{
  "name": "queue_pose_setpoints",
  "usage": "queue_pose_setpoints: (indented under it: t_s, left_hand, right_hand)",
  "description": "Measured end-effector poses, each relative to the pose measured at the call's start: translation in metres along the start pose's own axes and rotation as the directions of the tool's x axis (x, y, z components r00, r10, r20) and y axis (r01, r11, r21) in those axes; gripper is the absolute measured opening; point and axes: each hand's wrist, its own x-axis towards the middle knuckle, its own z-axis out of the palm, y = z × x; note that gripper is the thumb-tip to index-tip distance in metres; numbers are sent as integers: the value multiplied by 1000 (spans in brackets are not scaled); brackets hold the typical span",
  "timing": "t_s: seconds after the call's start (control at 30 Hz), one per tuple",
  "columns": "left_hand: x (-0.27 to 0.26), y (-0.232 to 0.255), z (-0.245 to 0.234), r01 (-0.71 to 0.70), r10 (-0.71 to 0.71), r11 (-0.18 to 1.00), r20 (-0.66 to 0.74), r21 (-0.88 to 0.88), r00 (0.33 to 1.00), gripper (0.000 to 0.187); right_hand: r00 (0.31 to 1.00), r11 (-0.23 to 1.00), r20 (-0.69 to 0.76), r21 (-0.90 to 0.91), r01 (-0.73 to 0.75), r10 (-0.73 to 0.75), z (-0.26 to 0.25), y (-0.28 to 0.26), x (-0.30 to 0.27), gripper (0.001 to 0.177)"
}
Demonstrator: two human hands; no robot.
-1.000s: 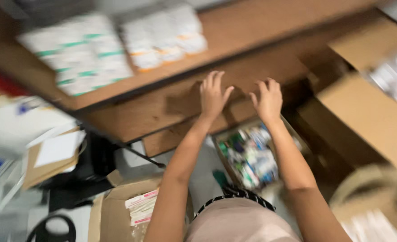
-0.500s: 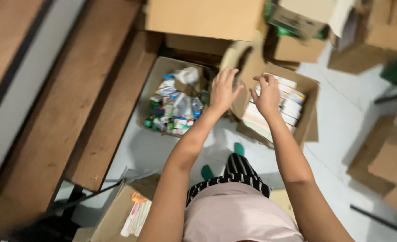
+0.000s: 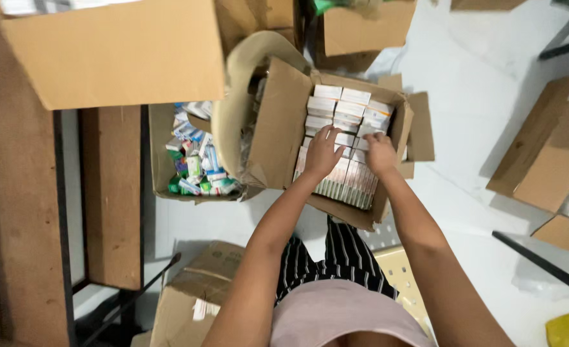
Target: The person repeatedly picks up small white boxes from a cardboard box on the floor and places them onto a wooden shelf. The person arranges the boxes in neat rows on the shelf.
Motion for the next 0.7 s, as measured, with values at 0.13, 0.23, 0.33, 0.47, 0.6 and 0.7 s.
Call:
queue_pose_setpoints:
  t_s: [0.13, 0.23, 0.33, 0.47, 0.6, 0.7]
  left_hand:
    - [0, -25, 21, 78, -79, 997, 62, 18, 995, 49]
    - [-1, -44, 20, 122, -119, 992, 89, -28, 989, 49]
    - [-6, -56, 17, 208, -208, 978, 102, 13, 973, 46]
    - [-1, -65, 35, 210, -199, 974, 122, -86, 972, 47]
    - [11, -67, 77, 300, -255, 892, 173, -337, 951, 71]
    - [21, -64, 97, 358, -304, 703, 196, -614, 932, 73]
  right_hand:
    - [970, 980, 239, -176, 92, -48, 52, 24, 34, 55]
    - [944, 979, 331, -198, 49, 20, 75, 36, 48, 46]
    - [944, 978, 327, -207, 21, 49, 76, 43, 39, 48]
    - [986, 987, 165, -154, 44, -18, 47, 37, 40, 48]
    - [991, 464, 80, 878, -119, 103, 14, 23, 43, 37]
    - [990, 109, 138, 984, -138, 8, 5, 14, 49, 36]
